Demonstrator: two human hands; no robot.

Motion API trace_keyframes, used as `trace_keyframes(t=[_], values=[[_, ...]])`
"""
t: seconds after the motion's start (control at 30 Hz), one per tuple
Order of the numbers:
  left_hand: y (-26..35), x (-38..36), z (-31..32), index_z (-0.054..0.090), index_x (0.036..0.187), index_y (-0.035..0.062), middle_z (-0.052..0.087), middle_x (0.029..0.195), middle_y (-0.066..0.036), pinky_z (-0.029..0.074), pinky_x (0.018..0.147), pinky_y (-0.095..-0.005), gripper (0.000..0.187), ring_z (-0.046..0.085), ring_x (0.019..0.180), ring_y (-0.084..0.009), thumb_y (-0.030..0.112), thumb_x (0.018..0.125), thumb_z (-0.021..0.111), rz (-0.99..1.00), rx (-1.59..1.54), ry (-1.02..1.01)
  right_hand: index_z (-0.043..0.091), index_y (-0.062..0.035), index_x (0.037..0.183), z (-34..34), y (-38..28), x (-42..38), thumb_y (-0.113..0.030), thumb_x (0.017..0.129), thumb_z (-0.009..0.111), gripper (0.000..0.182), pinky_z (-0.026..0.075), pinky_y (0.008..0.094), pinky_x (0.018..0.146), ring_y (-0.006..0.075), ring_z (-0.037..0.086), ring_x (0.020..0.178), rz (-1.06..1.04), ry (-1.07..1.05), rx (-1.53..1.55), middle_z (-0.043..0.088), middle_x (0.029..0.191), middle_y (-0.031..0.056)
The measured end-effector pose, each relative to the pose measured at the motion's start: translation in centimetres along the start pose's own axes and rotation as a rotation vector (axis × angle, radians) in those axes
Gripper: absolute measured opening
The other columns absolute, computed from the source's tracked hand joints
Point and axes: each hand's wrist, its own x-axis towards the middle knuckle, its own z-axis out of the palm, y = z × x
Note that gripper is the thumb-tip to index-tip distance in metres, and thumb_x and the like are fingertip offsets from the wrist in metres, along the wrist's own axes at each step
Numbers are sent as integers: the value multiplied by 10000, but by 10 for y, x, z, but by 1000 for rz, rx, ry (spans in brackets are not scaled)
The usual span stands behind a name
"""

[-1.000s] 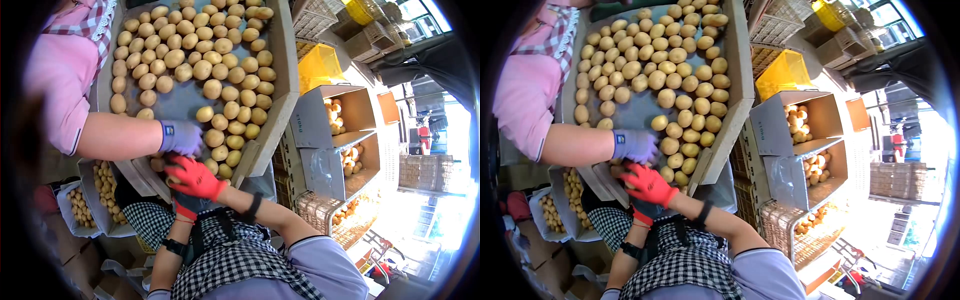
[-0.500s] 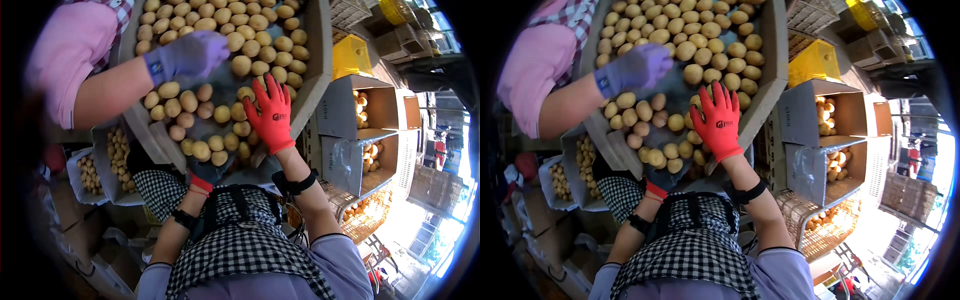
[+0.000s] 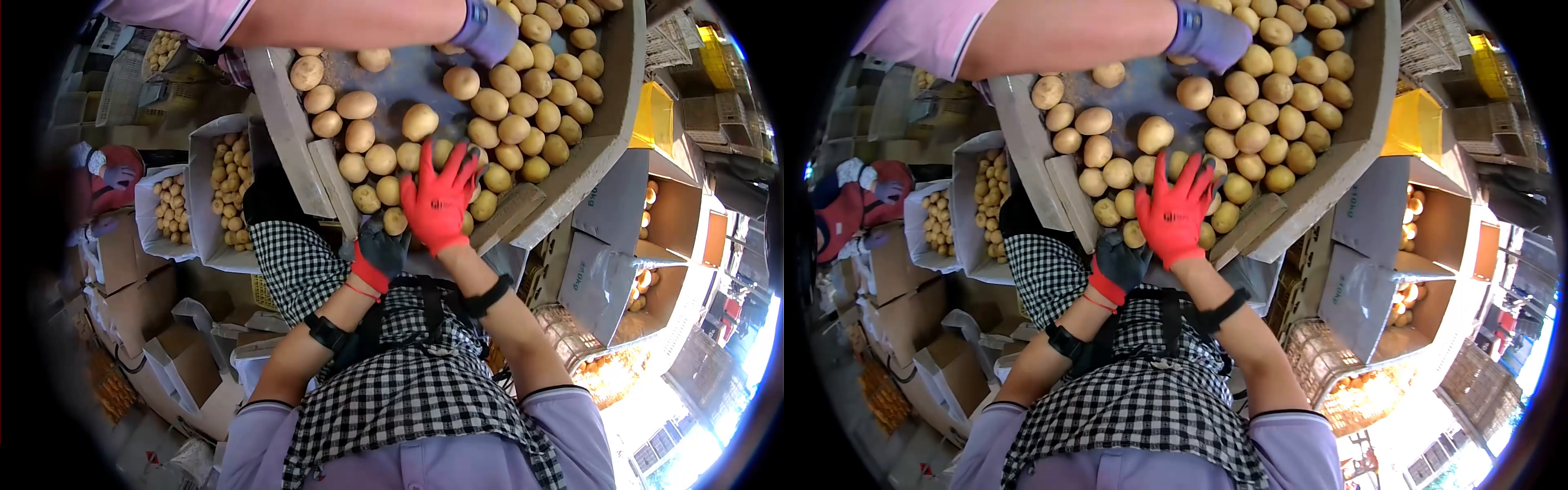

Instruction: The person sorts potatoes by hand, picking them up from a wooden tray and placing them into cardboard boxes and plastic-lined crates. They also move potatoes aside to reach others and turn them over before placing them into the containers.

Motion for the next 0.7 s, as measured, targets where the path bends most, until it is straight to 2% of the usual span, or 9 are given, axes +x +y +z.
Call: trace_keyframes(t=[0.2,0.27,0.3,0.47,0.53,0.6,0.63,0.67,0.7], values=[[-13,-6,99,545,1428,141,598,1429,-18,364,1181,-366,467,541,1336,-184,420,1056,500,294,436,452,410,-165,1564,-8,26,-21,-499,890,662,793,138,705,1184,629,210,1426,217,47,260,258,1573,368],[-8,11,35,547,1417,133,614,1376,-30,414,1144,-365,453,558,1305,-179,414,1065,497,303,408,400,373,-146,1582,-13,7,-30,-523,905,650,823,163,690,1183,640,212,1422,-40,-115,-158,239,1579,386],[-9,14,14,533,1414,121,608,1374,-41,438,1118,-376,453,568,1285,-187,414,1070,491,295,451,413,348,-115,1590,-20,2,-42,-534,921,637,841,178,689,1177,651,220,1410,-60,-238,-51,243,1573,394],[-8,-2,36,479,1440,95,565,1394,-60,448,1120,-360,422,580,1262,-200,256,1055,543,280,408,216,288,-28,1594,-17,34,2,-542,930,623,904,158,730,1155,667,227,1400,156,-3,40,296,1558,381],[-8,-3,28,467,1444,84,542,1425,-77,451,1115,-372,432,592,1250,-221,224,1045,555,278,341,309,271,-15,1597,-2,5,-11,-560,932,609,924,131,776,1127,670,215,1404,52,-19,-156,270,1583,362],[-4,5,-3,458,1438,52,564,1401,-88,459,1101,-385,418,589,1257,-238,266,1080,476,482,880,-3,265,-12,1597,-15,-17,-37,-579,931,598,936,104,810,1101,684,197,1402,-30,-137,31,244,1570,394],[0,-6,43,496,1407,43,612,1329,-95,480,1068,-380,403,602,1233,-233,275,1078,486,557,1299,68,256,-30,1604,-28,-19,-41,-577,931,606,935,113,790,1122,693,155,1417,-22,-248,-6,209,1559,432],[2,0,26,496,1407,43,612,1329,-95,480,1068,-380,403,602,1233,-233,275,1078,486,560,1294,67,256,-30,1604,-24,-8,-30,-577,931,606,935,113,790,1122,693,155,1417,-26,-248,-11,209,1559,432],[5,5,-1,525,1382,45,631,1302,-92,479,1064,-369,391,609,1223,-227,262,1056,537,379,905,161,259,-47,1608,-16,9,-10,-571,932,609,925,119,779,1132,685,139,1431,103,-62,49,199,1557,444]])
